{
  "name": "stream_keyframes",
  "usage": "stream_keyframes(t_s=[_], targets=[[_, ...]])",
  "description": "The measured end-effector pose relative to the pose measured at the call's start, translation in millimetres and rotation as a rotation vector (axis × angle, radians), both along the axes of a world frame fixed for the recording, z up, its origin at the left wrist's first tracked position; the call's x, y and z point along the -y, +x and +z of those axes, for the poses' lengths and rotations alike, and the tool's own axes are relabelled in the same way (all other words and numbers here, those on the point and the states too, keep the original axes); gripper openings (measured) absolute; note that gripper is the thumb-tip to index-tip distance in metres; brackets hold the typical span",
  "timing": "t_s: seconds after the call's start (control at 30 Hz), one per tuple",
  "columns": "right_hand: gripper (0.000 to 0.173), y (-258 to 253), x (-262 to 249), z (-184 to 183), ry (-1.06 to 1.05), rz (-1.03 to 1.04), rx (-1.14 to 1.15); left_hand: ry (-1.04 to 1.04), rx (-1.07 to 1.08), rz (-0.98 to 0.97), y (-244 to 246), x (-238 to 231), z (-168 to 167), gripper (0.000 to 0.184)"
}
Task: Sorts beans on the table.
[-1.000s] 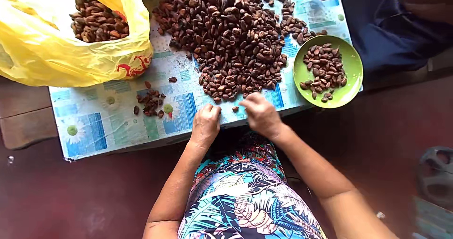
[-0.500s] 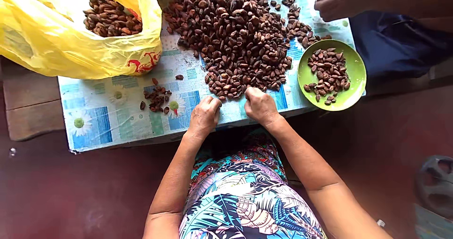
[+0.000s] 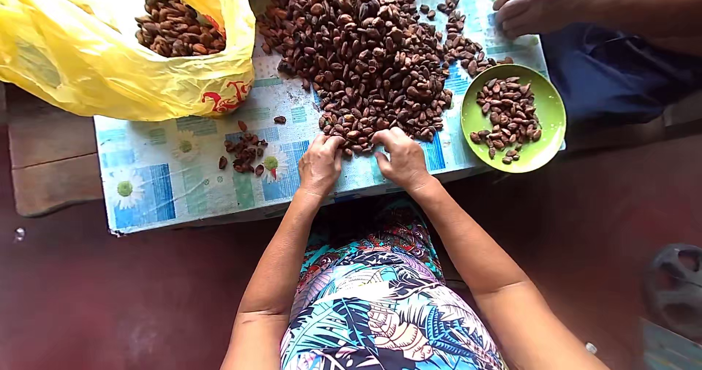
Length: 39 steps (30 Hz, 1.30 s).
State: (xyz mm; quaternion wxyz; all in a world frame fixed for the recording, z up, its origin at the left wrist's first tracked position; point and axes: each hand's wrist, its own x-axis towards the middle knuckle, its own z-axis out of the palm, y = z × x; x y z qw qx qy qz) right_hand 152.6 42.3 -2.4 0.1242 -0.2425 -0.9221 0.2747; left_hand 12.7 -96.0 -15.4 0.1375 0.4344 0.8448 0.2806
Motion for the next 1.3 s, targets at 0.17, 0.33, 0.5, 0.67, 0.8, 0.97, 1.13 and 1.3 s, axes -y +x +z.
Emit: stream_keyframes(t_s=[0.17, 0.33, 0.5, 0.67, 0.8, 0.97, 1.13, 1.3], targets=[[0.017, -8.6, 8.2, -21.5, 0.216, 0.012, 0.034, 0.084, 0.132, 0.032, -8.0, 7.5, -2.3, 0.024], [0.018, -7.0, -1.1, -16.5, -0.003, -0.034, -0.055, 0.120, 0.183, 0.010, -15.2, 8.1, -3.1, 0.024], [0.027, 3.3, -1.5, -1.3, -1.511, -0.186, -0.722, 0.362, 0.365, 0.147, -8.9, 14.4, -0.1, 0.023], [0.011, 0.7, 23.5, -19.7, -2.148, 0.085, -0.974, 0.578, 0.246, -0.047, 37.0, -3.5, 21.9, 0.019], [0.042, -9.2, 26.4, -8.0, -2.046, -0.158, -0.918, 0.526, 0.030, -0.158, 54.0, -21.1, 22.0, 0.017], [0.038, -15.3, 24.8, 7.0, -2.022, -0.525, -0.849, 0.442, -0.237, -0.244, 65.8, -26.9, 22.2, 0.015], [0.031, -7.2, 14.5, 5.3, -2.143, -0.610, -0.692, 0.355, 0.008, -0.254, 36.7, -11.1, 34.3, 0.029], [0.034, 2.6, 7.9, 6.8, -2.079, -0.574, -0.675, 0.003, -0.008, -0.077, -34.2, -6.1, 19.7, 0.034]])
